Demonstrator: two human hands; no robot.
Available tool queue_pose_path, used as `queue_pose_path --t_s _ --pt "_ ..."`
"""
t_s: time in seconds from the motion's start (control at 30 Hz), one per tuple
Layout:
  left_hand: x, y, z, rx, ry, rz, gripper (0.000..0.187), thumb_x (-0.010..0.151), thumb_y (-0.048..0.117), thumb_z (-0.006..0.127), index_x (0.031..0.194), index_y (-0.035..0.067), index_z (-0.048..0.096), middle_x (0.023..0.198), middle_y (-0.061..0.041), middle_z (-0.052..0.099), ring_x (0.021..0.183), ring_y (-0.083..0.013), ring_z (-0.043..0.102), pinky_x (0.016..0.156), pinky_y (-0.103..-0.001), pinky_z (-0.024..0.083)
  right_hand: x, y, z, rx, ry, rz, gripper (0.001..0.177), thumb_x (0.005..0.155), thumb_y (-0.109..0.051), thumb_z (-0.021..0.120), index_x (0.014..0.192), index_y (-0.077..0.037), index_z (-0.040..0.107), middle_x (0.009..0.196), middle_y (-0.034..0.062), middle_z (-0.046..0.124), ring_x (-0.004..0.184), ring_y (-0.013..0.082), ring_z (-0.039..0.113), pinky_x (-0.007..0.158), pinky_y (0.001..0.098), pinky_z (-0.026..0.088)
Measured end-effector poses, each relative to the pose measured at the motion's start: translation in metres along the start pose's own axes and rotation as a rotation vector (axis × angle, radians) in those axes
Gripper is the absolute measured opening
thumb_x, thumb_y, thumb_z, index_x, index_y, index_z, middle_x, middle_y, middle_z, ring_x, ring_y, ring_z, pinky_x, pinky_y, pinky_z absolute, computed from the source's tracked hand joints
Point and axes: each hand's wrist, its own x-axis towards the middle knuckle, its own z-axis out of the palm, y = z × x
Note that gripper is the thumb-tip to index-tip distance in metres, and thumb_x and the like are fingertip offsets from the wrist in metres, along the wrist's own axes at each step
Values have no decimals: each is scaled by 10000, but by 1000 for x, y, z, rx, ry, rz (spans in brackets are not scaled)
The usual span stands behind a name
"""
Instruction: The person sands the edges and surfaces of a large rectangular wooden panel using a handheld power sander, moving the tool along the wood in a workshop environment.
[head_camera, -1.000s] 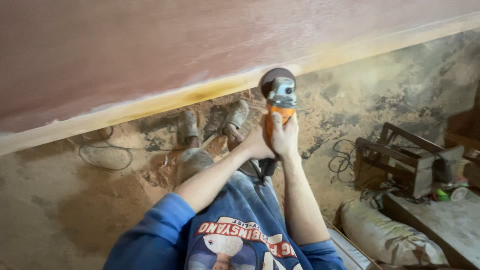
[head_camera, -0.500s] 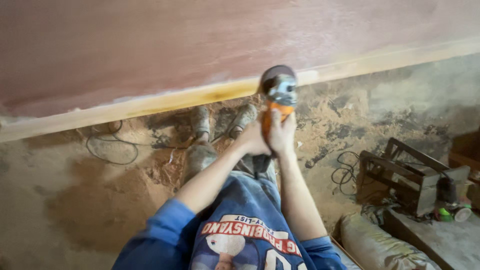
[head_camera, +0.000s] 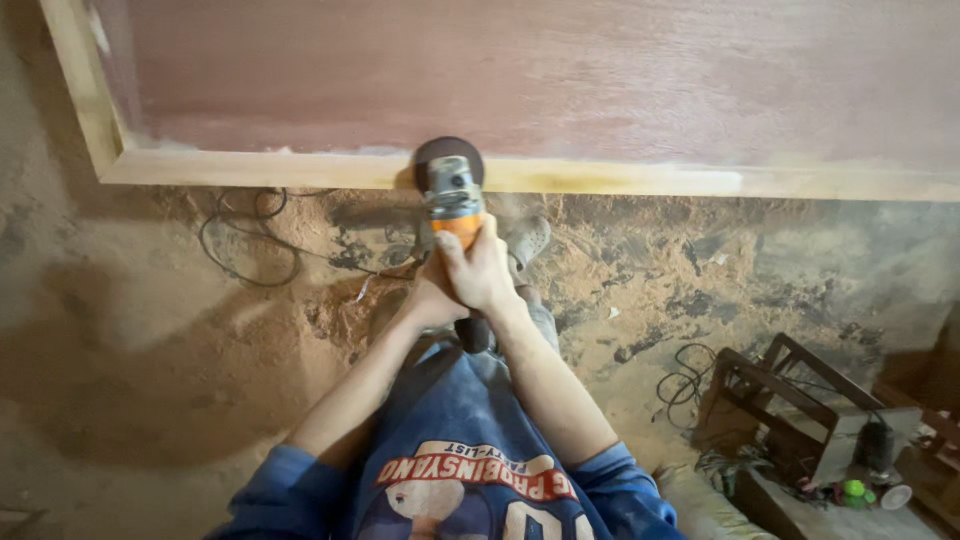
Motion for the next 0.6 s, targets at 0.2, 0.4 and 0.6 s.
queue_pose_path --t_s 0.2,0.4,0.6 --pt "-7 -4 9 -155 89 51 1021 571 277 890 1433 65 385 1295 -207 622 1211 -367 620 1002 -442 508 -1 -4 1 -80 -69 -15 616 959 -450 650 1288 37 469 1003 300 720 967 478 708 797 507 571" --pt "19 40 45 -134 116 261 1043 570 247 872 1447 41 346 1309 -219 592 1227 -376 596 1015 -446 494 -9 23 -53 5 64 36 552 978 -425 637 1292 11 511 1055 244 736 992 381 752 842 458 592" --pt "45 94 71 -272 -229 -150 1220 559 331 828 1578 89 203 1272 -234 636 1225 -401 624 1031 -449 518 -11 59 -108 15 258 47 395 1011 -310 619 1259 -5 583 1117 217 735 1055 342 729 903 426 555"
